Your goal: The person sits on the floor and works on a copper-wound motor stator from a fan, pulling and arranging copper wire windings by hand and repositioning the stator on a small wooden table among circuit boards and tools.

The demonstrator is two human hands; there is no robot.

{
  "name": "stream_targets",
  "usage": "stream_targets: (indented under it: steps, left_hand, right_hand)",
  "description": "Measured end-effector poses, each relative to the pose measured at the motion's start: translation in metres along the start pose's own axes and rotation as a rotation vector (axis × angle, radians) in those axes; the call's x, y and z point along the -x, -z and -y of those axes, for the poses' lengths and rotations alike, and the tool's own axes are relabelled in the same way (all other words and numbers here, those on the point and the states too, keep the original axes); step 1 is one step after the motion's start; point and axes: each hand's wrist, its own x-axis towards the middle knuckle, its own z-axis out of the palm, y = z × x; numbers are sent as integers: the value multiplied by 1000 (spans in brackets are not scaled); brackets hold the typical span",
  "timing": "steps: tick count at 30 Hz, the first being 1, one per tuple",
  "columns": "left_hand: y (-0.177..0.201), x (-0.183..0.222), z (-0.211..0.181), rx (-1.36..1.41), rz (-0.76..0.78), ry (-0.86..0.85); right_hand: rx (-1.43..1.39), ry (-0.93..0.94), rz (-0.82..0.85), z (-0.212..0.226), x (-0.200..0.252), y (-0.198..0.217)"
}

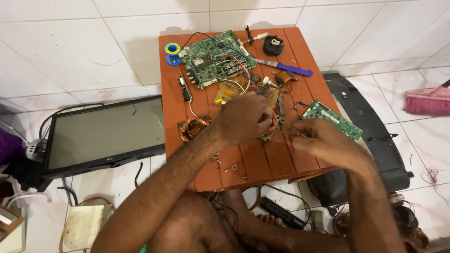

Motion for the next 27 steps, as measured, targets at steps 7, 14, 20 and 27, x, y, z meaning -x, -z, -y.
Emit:
stream_targets:
  steps: [7, 14, 20, 27]
  left_hand:
    - [2, 0, 3, 2, 40, -28]
    - [3, -1, 4, 21, 39, -52]
    - [8, 2, 1, 74, 32, -52]
    - [11, 3, -2, 41, 49, -31]
  right_hand:
    - [-9, 15, 8, -3, -4, 1]
    - [12, -1, 43, 1, -9, 4]
    - [-57, 109, 57, 2, -18, -1]
    - [-46, 164, 37, 18, -12, -4]
